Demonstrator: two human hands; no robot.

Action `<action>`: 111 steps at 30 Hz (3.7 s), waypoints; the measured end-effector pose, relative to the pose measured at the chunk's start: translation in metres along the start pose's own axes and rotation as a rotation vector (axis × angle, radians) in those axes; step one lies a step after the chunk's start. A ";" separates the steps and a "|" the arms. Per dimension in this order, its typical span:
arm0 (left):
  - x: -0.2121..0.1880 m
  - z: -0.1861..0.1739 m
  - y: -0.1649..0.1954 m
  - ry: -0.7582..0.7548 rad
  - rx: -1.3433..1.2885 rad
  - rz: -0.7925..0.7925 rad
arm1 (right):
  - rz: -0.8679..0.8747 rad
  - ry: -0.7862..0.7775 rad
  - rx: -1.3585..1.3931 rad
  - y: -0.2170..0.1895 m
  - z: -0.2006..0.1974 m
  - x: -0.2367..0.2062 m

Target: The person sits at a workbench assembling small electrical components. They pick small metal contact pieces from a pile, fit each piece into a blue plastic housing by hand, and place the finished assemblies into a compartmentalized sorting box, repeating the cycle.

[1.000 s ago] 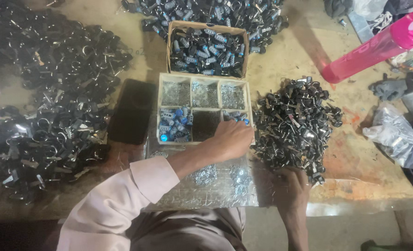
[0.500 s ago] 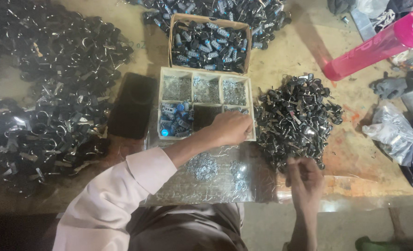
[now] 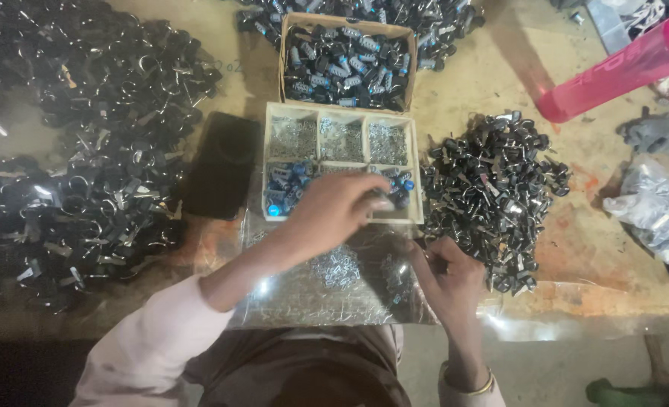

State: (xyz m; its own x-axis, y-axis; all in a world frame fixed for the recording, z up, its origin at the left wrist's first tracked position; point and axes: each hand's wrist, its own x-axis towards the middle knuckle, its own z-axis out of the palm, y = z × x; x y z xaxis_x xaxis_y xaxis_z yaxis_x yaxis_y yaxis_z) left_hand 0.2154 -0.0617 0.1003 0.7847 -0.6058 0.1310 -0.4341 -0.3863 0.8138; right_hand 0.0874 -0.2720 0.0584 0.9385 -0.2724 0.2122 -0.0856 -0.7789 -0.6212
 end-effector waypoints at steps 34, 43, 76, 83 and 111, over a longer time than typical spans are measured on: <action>-0.054 -0.006 -0.044 0.435 -0.522 -0.089 | -0.510 -0.290 0.064 -0.048 0.053 0.111; -0.056 -0.009 -0.035 0.404 -0.478 -0.104 | -0.204 -0.372 0.739 -0.041 0.065 0.102; -0.056 -0.004 -0.038 0.462 -0.386 -0.124 | -0.471 -0.403 0.614 -0.054 0.054 0.089; -0.056 -0.004 -0.039 0.448 -0.391 -0.113 | -0.070 -0.534 0.859 -0.051 0.055 0.088; -0.056 -0.001 -0.043 0.447 -0.410 -0.087 | 0.070 -0.658 1.073 -0.046 0.063 0.084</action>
State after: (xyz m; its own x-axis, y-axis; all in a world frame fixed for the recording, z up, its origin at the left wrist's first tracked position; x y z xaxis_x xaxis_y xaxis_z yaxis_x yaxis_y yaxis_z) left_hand 0.1905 -0.0099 0.0582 0.9579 -0.1997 0.2065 -0.2238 -0.0681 0.9723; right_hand 0.1915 -0.2232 0.0573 0.9579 0.2787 -0.0692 -0.1173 0.1597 -0.9802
